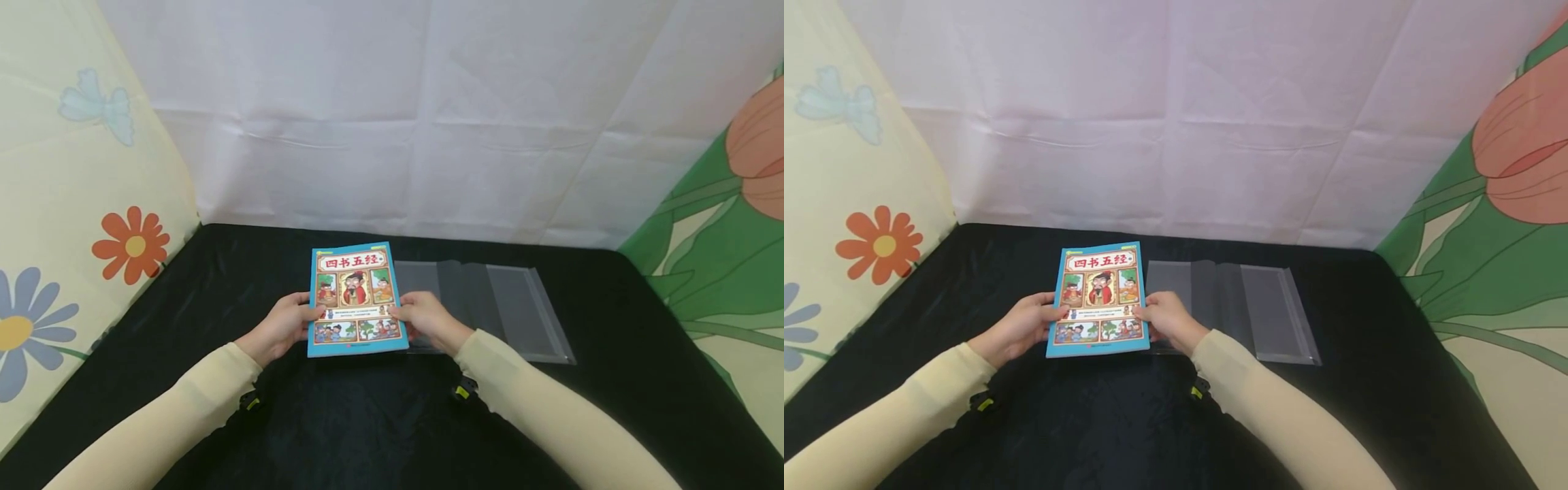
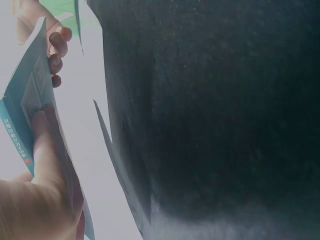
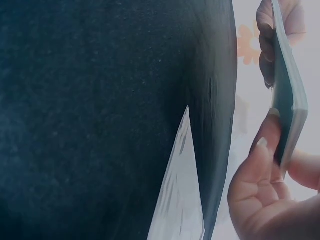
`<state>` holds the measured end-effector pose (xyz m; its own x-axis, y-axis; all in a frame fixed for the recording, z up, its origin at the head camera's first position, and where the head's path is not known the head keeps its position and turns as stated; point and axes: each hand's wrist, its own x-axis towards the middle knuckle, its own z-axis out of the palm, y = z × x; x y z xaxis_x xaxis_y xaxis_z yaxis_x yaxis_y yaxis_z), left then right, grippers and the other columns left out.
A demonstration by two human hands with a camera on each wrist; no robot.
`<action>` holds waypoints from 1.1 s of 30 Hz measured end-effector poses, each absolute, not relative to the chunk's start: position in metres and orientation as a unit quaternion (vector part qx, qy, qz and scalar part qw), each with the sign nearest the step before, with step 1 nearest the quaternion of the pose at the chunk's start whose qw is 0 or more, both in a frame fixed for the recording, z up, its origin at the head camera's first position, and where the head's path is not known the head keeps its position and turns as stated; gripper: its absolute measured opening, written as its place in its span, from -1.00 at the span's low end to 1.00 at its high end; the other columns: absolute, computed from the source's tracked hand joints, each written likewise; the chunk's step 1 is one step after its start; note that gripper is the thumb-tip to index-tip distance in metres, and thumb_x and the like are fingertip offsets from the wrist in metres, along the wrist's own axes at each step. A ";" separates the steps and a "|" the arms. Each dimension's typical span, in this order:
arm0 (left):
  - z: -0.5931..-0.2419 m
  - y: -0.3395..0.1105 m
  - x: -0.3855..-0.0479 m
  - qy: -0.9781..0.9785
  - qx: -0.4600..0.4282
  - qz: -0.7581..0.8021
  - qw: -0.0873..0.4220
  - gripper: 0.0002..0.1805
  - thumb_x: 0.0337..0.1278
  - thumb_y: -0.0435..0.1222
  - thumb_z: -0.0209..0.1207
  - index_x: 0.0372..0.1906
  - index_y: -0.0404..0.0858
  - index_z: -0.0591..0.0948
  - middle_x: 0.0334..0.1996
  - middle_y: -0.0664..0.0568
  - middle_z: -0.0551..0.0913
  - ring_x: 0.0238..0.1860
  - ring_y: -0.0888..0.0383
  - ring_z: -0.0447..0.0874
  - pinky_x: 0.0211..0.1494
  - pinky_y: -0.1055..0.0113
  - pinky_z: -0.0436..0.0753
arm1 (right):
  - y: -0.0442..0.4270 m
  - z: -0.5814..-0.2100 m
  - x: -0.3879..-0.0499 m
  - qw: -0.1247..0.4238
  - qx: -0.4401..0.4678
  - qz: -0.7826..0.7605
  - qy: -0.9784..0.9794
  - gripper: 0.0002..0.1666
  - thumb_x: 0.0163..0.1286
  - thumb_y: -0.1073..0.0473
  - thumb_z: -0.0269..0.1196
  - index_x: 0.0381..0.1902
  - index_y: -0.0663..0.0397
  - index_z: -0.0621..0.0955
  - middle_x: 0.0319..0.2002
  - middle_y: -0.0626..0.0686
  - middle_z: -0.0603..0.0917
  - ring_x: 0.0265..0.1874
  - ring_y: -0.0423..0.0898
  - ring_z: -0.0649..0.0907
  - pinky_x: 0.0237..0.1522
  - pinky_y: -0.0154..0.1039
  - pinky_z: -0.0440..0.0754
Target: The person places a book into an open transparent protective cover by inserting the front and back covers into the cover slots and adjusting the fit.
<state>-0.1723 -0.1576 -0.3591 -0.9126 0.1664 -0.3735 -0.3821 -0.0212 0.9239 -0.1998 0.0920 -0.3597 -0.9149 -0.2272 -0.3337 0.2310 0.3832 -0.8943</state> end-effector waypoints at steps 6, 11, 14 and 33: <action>-0.362 -0.154 -0.174 0.675 -0.083 0.707 0.191 -0.44 0.48 -0.30 -0.03 0.43 -0.40 0.15 0.14 -0.31 0.51 -0.03 0.02 0.67 0.07 0.11 0.60 | 0.094 -0.361 -0.199 0.204 0.001 -0.548 0.811 -0.72 0.48 0.19 0.14 -0.04 0.33 0.59 -0.38 0.11 0.71 -0.56 -0.13 0.61 -0.51 -0.31 0.51; -0.363 -0.149 -0.175 0.677 -0.086 0.706 0.189 -0.46 0.47 -0.30 -0.02 0.42 -0.38 0.17 0.13 -0.30 0.52 -0.04 0.01 0.68 0.07 0.11 0.60 | 0.099 -0.363 -0.200 0.202 0.012 -0.548 0.812 -0.70 0.47 0.19 0.14 -0.01 0.34 0.58 -0.38 0.11 0.71 -0.56 -0.13 0.61 -0.51 -0.31 0.51; -0.364 -0.147 -0.176 0.675 -0.083 0.708 0.191 -0.46 0.48 -0.30 -0.03 0.42 -0.39 0.16 0.14 -0.31 0.52 -0.03 0.01 0.67 0.08 0.09 0.60 | 0.102 -0.364 -0.200 0.200 0.016 -0.546 0.814 -0.69 0.47 0.19 0.14 0.00 0.34 0.58 -0.38 0.10 0.71 -0.56 -0.13 0.62 -0.51 -0.31 0.51; -0.369 -0.137 -0.177 0.668 -0.081 0.714 0.192 -0.47 0.47 -0.31 -0.01 0.40 -0.40 0.19 0.11 -0.30 0.54 -0.03 -0.01 0.67 0.07 0.07 0.60 | 0.112 -0.368 -0.197 0.200 0.019 -0.551 0.810 -0.69 0.49 0.17 0.13 -0.02 0.35 0.58 -0.43 0.08 0.71 -0.56 -0.13 0.65 -0.48 -0.28 0.56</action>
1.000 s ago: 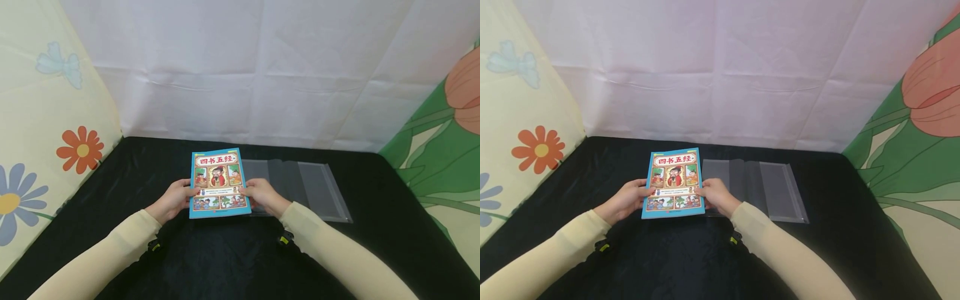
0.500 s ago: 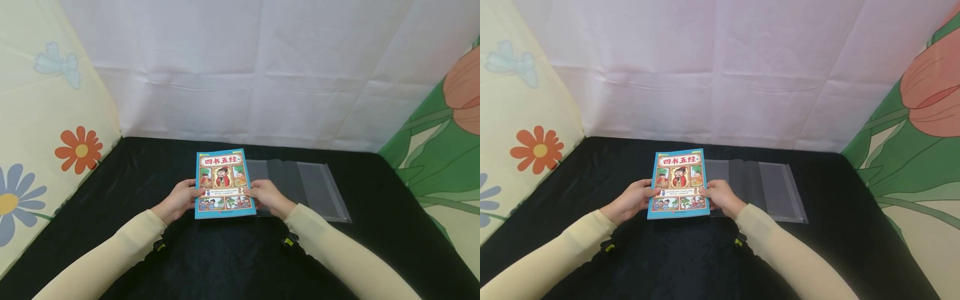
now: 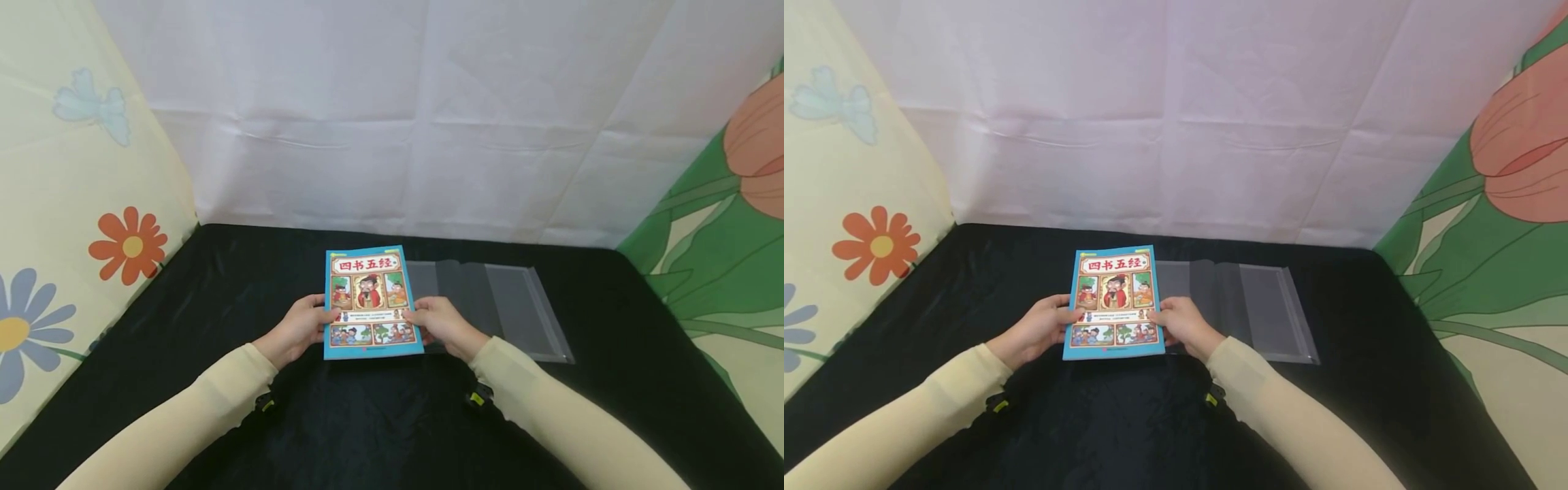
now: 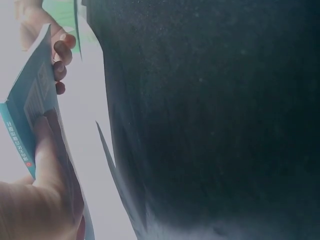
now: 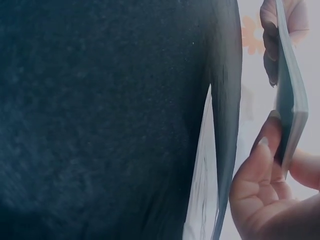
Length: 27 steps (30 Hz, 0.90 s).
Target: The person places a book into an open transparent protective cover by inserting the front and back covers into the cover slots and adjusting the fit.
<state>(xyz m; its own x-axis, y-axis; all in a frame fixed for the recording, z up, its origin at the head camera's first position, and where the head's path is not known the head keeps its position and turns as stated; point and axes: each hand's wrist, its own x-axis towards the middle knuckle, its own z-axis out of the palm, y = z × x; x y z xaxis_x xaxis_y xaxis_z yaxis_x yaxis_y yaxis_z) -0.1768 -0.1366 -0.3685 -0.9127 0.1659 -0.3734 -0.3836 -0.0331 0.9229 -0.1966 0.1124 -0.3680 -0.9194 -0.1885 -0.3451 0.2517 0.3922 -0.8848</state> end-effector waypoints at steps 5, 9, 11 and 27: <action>-0.370 -0.134 -0.176 0.669 -0.084 0.714 0.190 -0.49 0.47 -0.31 -0.02 0.38 -0.42 0.20 0.09 -0.30 0.56 -0.06 0.00 0.68 0.05 0.07 0.61 | 0.114 -0.369 -0.195 0.194 0.024 -0.547 0.814 -0.69 0.48 0.18 0.14 -0.02 0.36 0.58 -0.42 0.09 0.71 -0.56 -0.14 0.65 -0.49 -0.29 0.56; -0.370 -0.132 -0.176 0.670 -0.075 0.714 0.190 -0.47 0.47 -0.31 -0.02 0.39 -0.44 0.18 0.09 -0.30 0.56 -0.07 0.01 0.68 0.06 0.06 0.61 | 0.116 -0.370 -0.195 0.189 0.025 -0.548 0.815 -0.69 0.48 0.19 0.13 -0.02 0.36 0.57 -0.42 0.08 0.71 -0.55 -0.14 0.65 -0.49 -0.29 0.56; -0.370 -0.131 -0.176 0.671 -0.072 0.713 0.188 -0.47 0.47 -0.32 -0.02 0.39 -0.44 0.19 0.08 -0.30 0.56 -0.08 0.02 0.69 0.05 0.06 0.61 | 0.118 -0.370 -0.194 0.187 0.023 -0.549 0.814 -0.69 0.48 0.19 0.13 -0.01 0.37 0.57 -0.42 0.08 0.71 -0.55 -0.14 0.65 -0.48 -0.28 0.57; -0.372 -0.116 -0.178 0.663 -0.073 0.722 0.183 -0.53 0.47 -0.34 -0.03 0.35 -0.43 0.24 0.06 -0.30 0.57 -0.07 0.00 0.68 0.05 0.05 0.61 | 0.131 -0.368 -0.192 0.183 0.013 -0.554 0.812 -0.65 0.49 0.20 0.12 0.04 0.42 0.54 -0.40 0.08 0.71 -0.54 -0.15 0.66 -0.47 -0.26 0.60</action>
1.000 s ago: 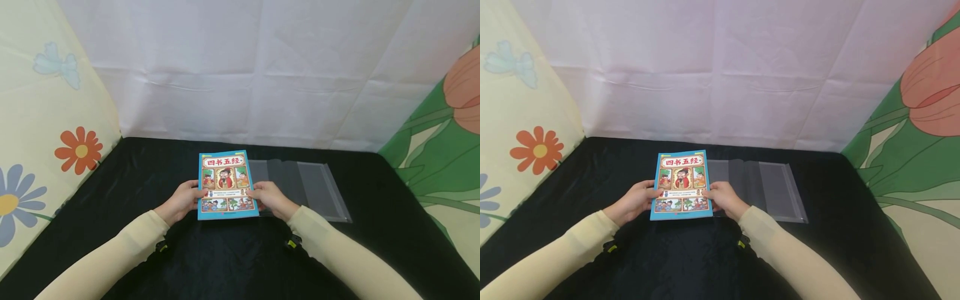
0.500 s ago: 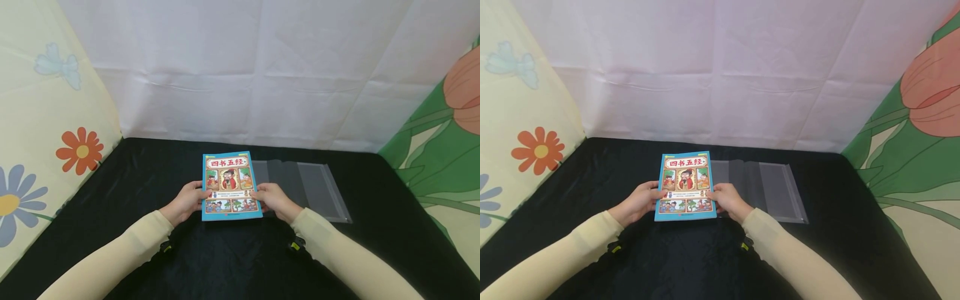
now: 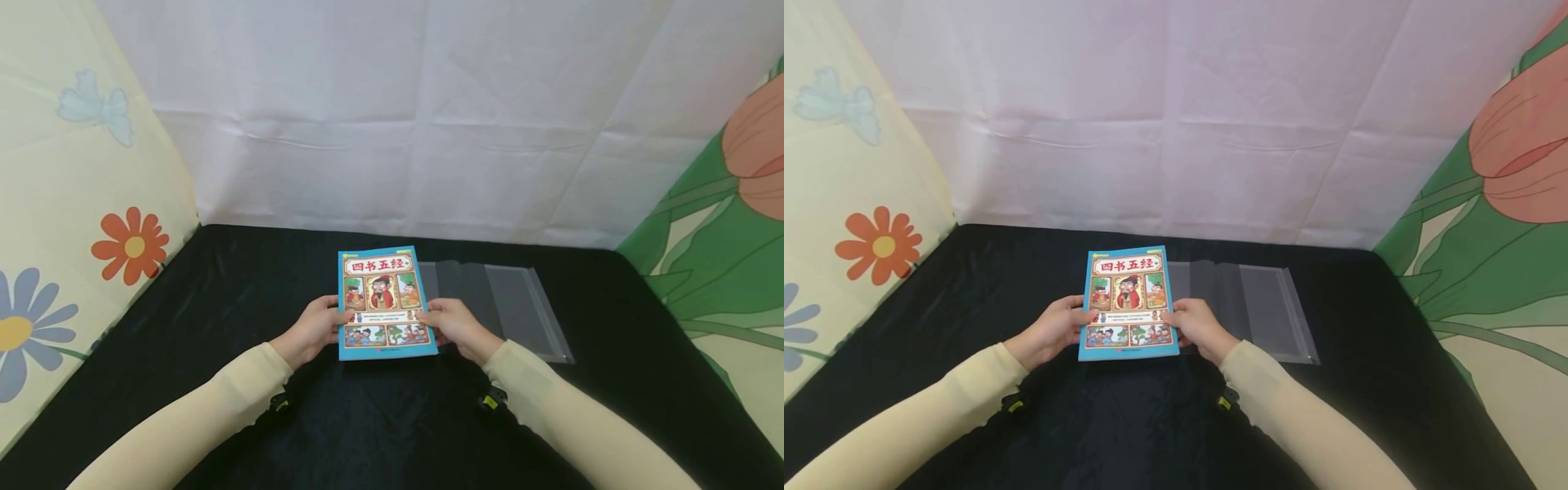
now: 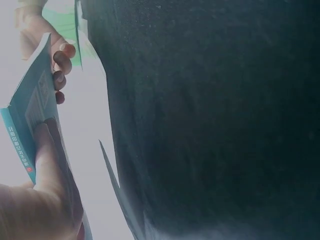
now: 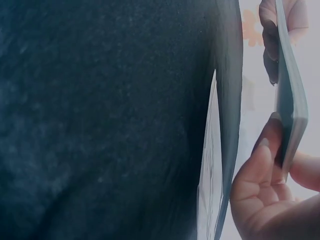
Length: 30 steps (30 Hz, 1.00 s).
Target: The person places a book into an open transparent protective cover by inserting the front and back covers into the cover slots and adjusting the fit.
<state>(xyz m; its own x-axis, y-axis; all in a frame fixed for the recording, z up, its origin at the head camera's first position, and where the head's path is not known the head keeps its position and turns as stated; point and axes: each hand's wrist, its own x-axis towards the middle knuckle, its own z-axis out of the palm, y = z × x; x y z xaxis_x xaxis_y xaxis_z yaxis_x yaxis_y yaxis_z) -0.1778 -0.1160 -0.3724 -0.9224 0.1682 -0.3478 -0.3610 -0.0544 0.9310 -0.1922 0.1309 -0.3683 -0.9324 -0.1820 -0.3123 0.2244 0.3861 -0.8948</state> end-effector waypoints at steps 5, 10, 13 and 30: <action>-0.373 -0.112 -0.178 0.658 -0.072 0.727 0.182 -0.54 0.47 -0.35 -0.02 0.34 -0.42 0.25 0.06 -0.30 0.58 -0.06 -0.02 0.68 0.05 0.04 0.60 | 0.135 -0.368 -0.192 0.178 0.012 -0.557 0.811 -0.65 0.49 0.21 0.11 0.05 0.43 0.53 -0.42 0.07 0.71 -0.55 -0.16 0.66 -0.47 -0.26 0.61; -0.372 -0.109 -0.177 0.657 -0.070 0.728 0.181 -0.55 0.46 -0.36 -0.02 0.33 -0.43 0.26 0.05 -0.30 0.58 -0.06 -0.03 0.68 0.04 0.05 0.61 | 0.137 -0.369 -0.191 0.179 0.017 -0.555 0.812 -0.66 0.49 0.20 0.11 0.03 0.42 0.53 -0.41 0.07 0.71 -0.54 -0.15 0.67 -0.45 -0.26 0.62; -0.373 -0.107 -0.176 0.657 -0.068 0.729 0.180 -0.56 0.46 -0.36 -0.02 0.32 -0.44 0.27 0.03 -0.30 0.59 -0.08 -0.03 0.69 0.03 0.05 0.62 | 0.139 -0.369 -0.190 0.179 0.018 -0.555 0.812 -0.66 0.50 0.21 0.10 0.04 0.42 0.53 -0.41 0.08 0.70 -0.54 -0.15 0.66 -0.45 -0.26 0.62; -0.374 -0.093 -0.179 0.650 -0.064 0.737 0.176 -0.56 0.47 -0.38 -0.04 0.33 -0.43 0.25 0.01 -0.31 0.61 -0.06 -0.05 0.69 0.01 0.05 0.62 | 0.153 -0.362 -0.187 0.170 0.016 -0.564 0.808 -0.59 0.50 0.22 0.09 0.13 0.49 0.49 -0.42 0.02 0.70 -0.53 -0.18 0.66 -0.45 -0.25 0.63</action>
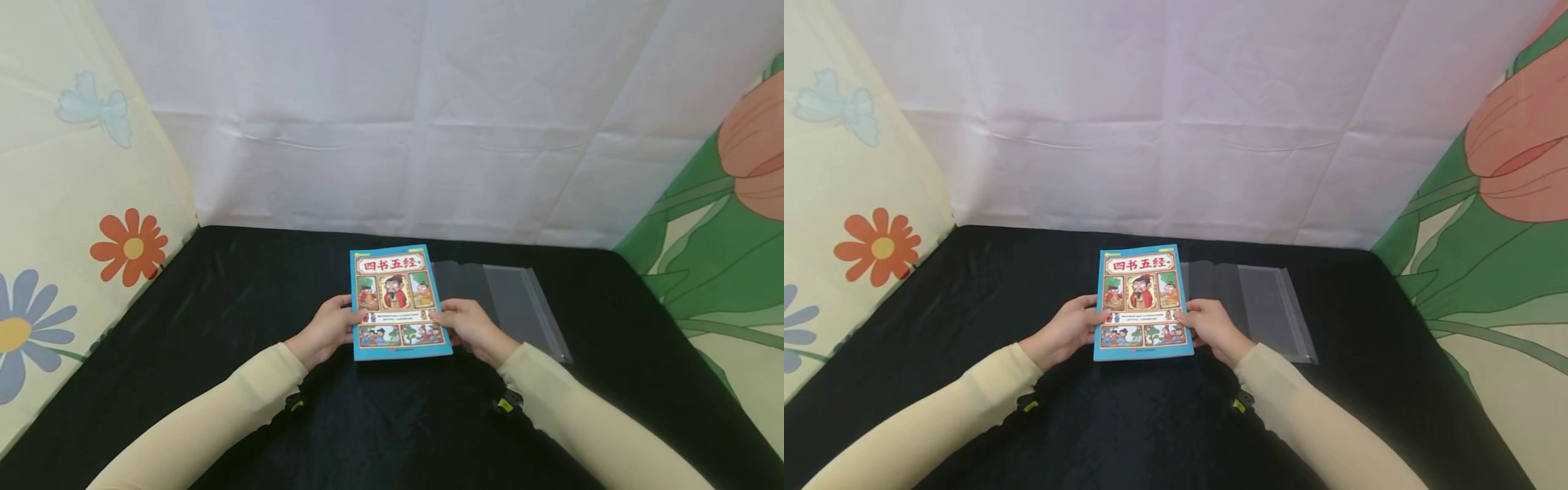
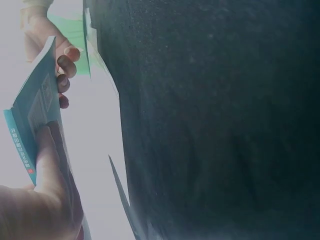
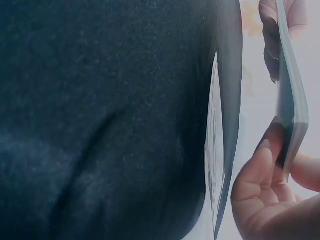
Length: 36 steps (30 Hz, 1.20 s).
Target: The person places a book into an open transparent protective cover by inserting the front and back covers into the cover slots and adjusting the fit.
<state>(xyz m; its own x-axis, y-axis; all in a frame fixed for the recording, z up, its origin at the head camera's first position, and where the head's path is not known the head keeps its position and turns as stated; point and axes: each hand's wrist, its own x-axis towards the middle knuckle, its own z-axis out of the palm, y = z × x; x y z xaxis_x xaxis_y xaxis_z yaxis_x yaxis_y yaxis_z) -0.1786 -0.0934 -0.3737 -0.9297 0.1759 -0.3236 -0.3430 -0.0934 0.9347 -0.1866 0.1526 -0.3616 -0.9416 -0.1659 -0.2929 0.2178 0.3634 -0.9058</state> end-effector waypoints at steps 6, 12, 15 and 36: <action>-0.374 -0.089 -0.179 0.647 -0.065 0.739 0.177 -0.54 0.47 -0.36 -0.04 0.35 -0.43 0.22 0.03 -0.31 0.59 -0.05 -0.06 0.68 0.04 0.03 0.61 | 0.157 -0.363 -0.187 0.167 0.023 -0.559 0.812 -0.59 0.51 0.22 0.09 0.12 0.49 0.48 -0.44 0.01 0.69 -0.55 -0.18 0.64 -0.48 -0.27 0.59; -0.375 -0.084 -0.181 0.643 -0.066 0.742 0.179 -0.53 0.46 -0.36 -0.02 0.35 -0.41 0.24 0.03 -0.29 0.60 -0.04 -0.06 0.68 0.03 0.03 0.61 | 0.163 -0.363 -0.186 0.167 0.018 -0.563 0.809 -0.58 0.51 0.23 0.08 0.14 0.51 0.46 -0.44 0.00 0.70 -0.54 -0.19 0.65 -0.47 -0.26 0.61; -0.374 -0.082 -0.181 0.641 -0.063 0.743 0.182 -0.53 0.46 -0.36 -0.01 0.35 -0.41 0.24 0.01 -0.28 0.62 -0.05 -0.05 0.69 0.03 0.04 0.61 | 0.165 -0.362 -0.185 0.165 0.017 -0.563 0.810 -0.58 0.51 0.22 0.08 0.14 0.51 0.46 -0.42 0.00 0.70 -0.53 -0.19 0.65 -0.45 -0.26 0.61; -0.377 -0.064 -0.181 0.630 -0.050 0.751 0.191 -0.53 0.46 -0.38 -0.03 0.36 -0.42 0.22 0.05 -0.30 0.58 0.00 -0.08 0.66 0.06 0.04 0.60 | 0.185 -0.364 -0.182 0.163 0.023 -0.570 0.805 -0.53 0.52 0.19 0.07 0.19 0.51 0.41 -0.39 0.00 0.69 -0.48 -0.18 0.66 -0.41 -0.25 0.62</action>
<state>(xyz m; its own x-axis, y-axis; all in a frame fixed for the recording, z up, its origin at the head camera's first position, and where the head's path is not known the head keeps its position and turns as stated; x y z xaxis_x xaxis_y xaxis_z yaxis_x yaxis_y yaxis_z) -0.1815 -0.0637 -0.3767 -0.9220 0.2231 -0.3165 -0.3504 -0.1325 0.9272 -0.1822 0.1849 -0.3635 -0.9461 -0.1483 -0.2880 0.2222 0.3495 -0.9102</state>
